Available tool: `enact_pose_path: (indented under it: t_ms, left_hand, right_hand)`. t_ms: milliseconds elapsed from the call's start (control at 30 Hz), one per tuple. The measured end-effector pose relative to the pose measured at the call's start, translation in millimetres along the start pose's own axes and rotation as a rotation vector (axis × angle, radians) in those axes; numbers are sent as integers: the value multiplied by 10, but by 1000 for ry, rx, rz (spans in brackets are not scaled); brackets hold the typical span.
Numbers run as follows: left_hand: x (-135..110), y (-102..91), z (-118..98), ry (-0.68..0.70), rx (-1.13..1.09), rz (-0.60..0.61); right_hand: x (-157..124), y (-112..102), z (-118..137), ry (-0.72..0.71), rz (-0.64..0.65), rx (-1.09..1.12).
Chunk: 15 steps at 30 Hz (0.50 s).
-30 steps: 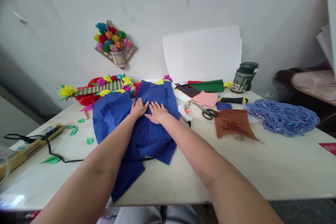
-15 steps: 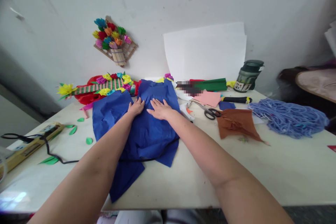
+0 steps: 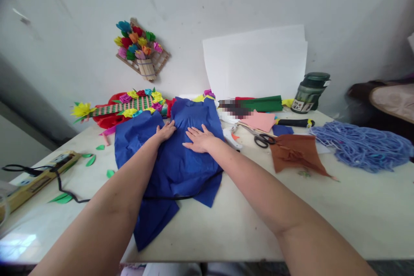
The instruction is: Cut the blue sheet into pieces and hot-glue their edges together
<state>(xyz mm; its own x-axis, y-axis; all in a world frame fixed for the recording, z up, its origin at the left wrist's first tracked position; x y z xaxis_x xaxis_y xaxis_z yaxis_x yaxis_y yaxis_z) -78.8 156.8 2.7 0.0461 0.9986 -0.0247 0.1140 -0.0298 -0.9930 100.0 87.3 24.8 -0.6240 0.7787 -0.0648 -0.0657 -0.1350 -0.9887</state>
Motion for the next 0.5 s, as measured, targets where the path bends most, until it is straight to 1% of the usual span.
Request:
enact_pose_path:
  t_ms: [167,300,400,500]
  left_hand:
    - [6,6,-1,-61,58,-53]
    - [-12,-22,-39,-101,71,-45]
    - [-71,-128,-79,-88,122,-72]
    - [-180,-274,-150,-36,188,-104]
  right_hand:
    - [14,20,-10,-9,-46,64]
    - [23,26,-16,-1,-56,73]
    - [-14,-28,3,-26,-75,75]
    - [-94,-142,1,-49,-131,77]
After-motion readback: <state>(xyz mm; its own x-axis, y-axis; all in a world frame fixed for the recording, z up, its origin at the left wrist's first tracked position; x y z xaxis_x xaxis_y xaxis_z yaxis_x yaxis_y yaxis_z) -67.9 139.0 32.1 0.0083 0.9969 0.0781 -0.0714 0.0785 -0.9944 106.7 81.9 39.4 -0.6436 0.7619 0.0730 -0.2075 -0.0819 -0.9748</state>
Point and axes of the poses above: each hand's wrist, its own x-axis towards the middle knuckle, its own y-axis out of the palm, z = x × y, the point moved 3 cm from there along x, towards the middle knuckle, and after that the axes turned 2 degrees about -z, right-handed, at the moved point
